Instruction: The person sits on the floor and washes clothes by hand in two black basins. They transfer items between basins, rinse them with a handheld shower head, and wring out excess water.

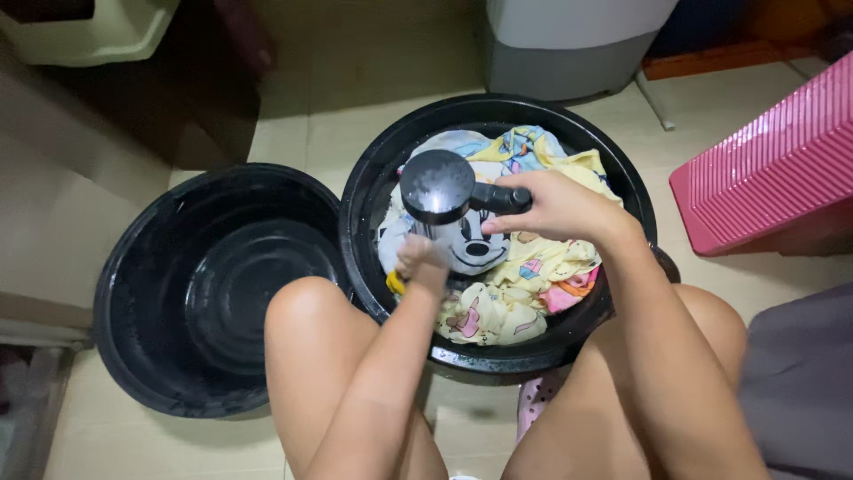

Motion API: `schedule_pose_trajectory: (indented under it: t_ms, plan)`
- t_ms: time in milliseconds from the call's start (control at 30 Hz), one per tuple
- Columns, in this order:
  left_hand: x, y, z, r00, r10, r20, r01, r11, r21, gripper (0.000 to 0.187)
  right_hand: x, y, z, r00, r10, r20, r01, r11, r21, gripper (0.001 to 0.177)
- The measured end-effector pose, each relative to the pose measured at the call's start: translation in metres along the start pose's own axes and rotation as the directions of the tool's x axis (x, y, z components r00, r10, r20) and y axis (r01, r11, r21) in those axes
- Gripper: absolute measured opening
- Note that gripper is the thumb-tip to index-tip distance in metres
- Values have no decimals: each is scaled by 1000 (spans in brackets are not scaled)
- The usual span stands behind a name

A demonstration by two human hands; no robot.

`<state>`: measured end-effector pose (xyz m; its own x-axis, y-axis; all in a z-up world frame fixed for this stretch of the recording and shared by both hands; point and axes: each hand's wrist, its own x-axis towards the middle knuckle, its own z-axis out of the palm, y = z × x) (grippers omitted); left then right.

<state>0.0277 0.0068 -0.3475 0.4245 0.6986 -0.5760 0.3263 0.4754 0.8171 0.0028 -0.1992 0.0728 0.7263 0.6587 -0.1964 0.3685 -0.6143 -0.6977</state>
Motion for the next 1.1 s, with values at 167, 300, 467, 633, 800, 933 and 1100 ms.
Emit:
schedule_pose_trajectory:
  t_ms: [167, 300, 467, 633, 800, 933, 1100]
  plan:
    - [-70, -6, 13, 820, -366, 439, 507, 821, -263, 66, -3, -3, -2, 999, 17, 52, -18, 999, 36, 43]
    - [-80, 42, 24, 603, -396, 693, 738, 607, -295, 70, -8, -5, -6, 990, 143, 3, -143, 989, 20, 49]
    - [-47, 93, 30, 617, -359, 700, 749, 541, -383, 75, -12, -3, -15, 970, -198, -139, 202, 979, 14, 45]
    - [-8, 76, 26, 674, -408, 616, 700, 618, -357, 80, -16, 0, -18, 962, 141, -235, -147, 989, -11, 44]
    - [-19, 61, 29, 748, -385, 541, 473, 881, -27, 76, -19, 7, -25, 974, 27, -226, -44, 997, -69, 47]
    - [-57, 80, 26, 704, -416, 575, 543, 838, -58, 78, -16, 18, -27, 974, 8, -227, -17, 999, -37, 48]
    - [-84, 93, 22, 640, -455, 619, 640, 762, -100, 83, -18, 28, -33, 938, 217, -269, -240, 969, -56, 47]
